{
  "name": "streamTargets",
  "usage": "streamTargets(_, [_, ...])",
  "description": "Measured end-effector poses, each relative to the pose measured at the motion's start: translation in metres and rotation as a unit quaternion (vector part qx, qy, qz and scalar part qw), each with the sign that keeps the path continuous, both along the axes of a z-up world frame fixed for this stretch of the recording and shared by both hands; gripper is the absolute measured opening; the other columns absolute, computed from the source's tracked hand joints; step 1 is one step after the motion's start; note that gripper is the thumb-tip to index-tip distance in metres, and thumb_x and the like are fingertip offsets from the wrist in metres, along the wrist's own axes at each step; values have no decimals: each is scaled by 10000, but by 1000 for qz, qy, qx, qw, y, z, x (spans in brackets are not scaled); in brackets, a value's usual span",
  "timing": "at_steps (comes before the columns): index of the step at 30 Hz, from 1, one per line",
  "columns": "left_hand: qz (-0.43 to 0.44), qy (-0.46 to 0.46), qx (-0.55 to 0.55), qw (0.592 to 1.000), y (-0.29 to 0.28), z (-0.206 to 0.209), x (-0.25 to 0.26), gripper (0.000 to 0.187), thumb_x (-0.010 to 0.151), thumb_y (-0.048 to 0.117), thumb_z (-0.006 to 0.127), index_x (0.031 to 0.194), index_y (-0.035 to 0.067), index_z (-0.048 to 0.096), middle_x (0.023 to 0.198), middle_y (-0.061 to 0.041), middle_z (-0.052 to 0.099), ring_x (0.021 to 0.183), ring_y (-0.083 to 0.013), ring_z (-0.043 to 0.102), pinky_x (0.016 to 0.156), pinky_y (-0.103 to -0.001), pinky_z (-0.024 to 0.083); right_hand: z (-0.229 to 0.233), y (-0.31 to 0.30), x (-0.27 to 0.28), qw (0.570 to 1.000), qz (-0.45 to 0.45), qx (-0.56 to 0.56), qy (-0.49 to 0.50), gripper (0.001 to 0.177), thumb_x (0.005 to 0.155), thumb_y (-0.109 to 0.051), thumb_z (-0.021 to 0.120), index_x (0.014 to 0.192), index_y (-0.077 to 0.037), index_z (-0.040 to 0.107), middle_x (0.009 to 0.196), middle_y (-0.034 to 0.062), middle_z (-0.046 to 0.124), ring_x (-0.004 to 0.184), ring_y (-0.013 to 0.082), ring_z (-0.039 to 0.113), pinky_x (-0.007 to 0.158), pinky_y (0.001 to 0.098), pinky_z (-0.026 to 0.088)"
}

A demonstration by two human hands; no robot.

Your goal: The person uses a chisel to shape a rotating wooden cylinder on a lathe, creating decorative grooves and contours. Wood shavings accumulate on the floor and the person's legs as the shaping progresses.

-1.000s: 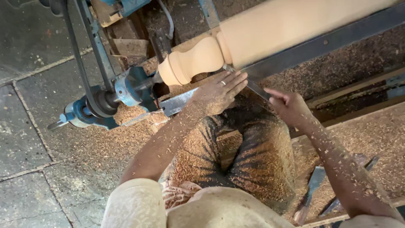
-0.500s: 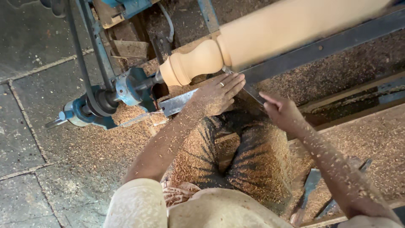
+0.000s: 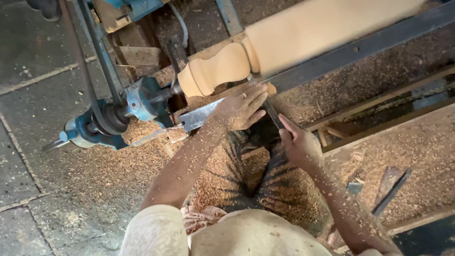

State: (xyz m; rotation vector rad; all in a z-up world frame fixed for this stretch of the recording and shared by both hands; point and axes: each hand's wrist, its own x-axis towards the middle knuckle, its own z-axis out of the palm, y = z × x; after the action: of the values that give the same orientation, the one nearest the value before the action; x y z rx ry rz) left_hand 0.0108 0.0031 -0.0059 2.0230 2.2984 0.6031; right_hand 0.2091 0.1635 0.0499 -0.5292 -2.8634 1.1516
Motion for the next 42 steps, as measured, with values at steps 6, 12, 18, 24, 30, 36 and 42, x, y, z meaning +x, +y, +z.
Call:
streamTargets(6, [21, -55, 78, 995, -5, -4, 0, 474, 1049, 356, 603, 1276, -58, 645, 1390, -222, 611, 1325, -369, 571, 1180, -485, 425, 9, -30, -6, 951, -143, -211, -174, 532, 1004, -236, 539, 1526, -140, 503, 656, 98, 579, 571, 137, 491, 535, 358, 446])
streamTargets(12, [31, -66, 87, 993, -6, -6, 0, 412, 1036, 331, 607, 1194, -45, 663, 1342, -222, 632, 1286, -354, 612, 1140, -478, 455, -7, -53, 3, 960, -162, -210, -90, 515, 995, -198, 553, 1495, -77, 533, 858, 120, 698, 667, 117, 570, 614, 324, 512])
streamTargets(18, [52, -78, 88, 992, -8, -14, 0, 427, 1039, 353, 603, 1185, -42, 674, 1313, -211, 661, 1260, -323, 625, 1136, -473, 459, -21, -79, 8, 973, -163, -159, -25, 493, 1019, -150, 574, 1492, -22, 517, 1181, 175, 726, 868, 107, 686, 742, 308, 549])
streamTargets(24, [41, -101, 91, 990, -12, -6, -5, 350, 1048, 323, 606, 1095, -11, 701, 1250, -176, 695, 1246, -317, 644, 1138, -482, 485, -33, -122, -1, 916, -286, -259, -105, 452, 973, -185, 616, 1408, -77, 559, 864, 68, 668, 654, 102, 539, 567, 292, 451])
streamTargets(30, [8, -135, 148, 980, -17, 15, -15, 313, 1010, 295, 618, 1079, -4, 682, 1264, -185, 692, 1240, -345, 655, 1120, -482, 486, -49, -160, -19, 709, -384, -591, -39, 203, 1059, -287, 513, 1074, -91, 563, 726, 11, 507, 537, 112, 439, 451, 279, 362])
streamTargets(36, [-24, -274, 96, 957, -15, 16, -32, 277, 1063, 239, 581, 1141, -4, 688, 1276, -189, 693, 1219, -354, 651, 1117, -463, 513, -54, -189, -53, 707, -417, -571, -14, 242, 1086, -290, 424, 1033, -115, 581, 745, -14, 492, 550, 84, 440, 450, 254, 355])
streamTargets(42, [79, -307, 142, 938, -14, 3, -24, 279, 1045, 252, 596, 1139, 20, 719, 1240, -153, 725, 1187, -325, 688, 1031, -420, 554, -59, -210, -83, 665, -448, -597, 33, 263, 1096, -290, 422, 894, -127, 464, 703, -19, 449, 506, 79, 392, 420, 253, 316])
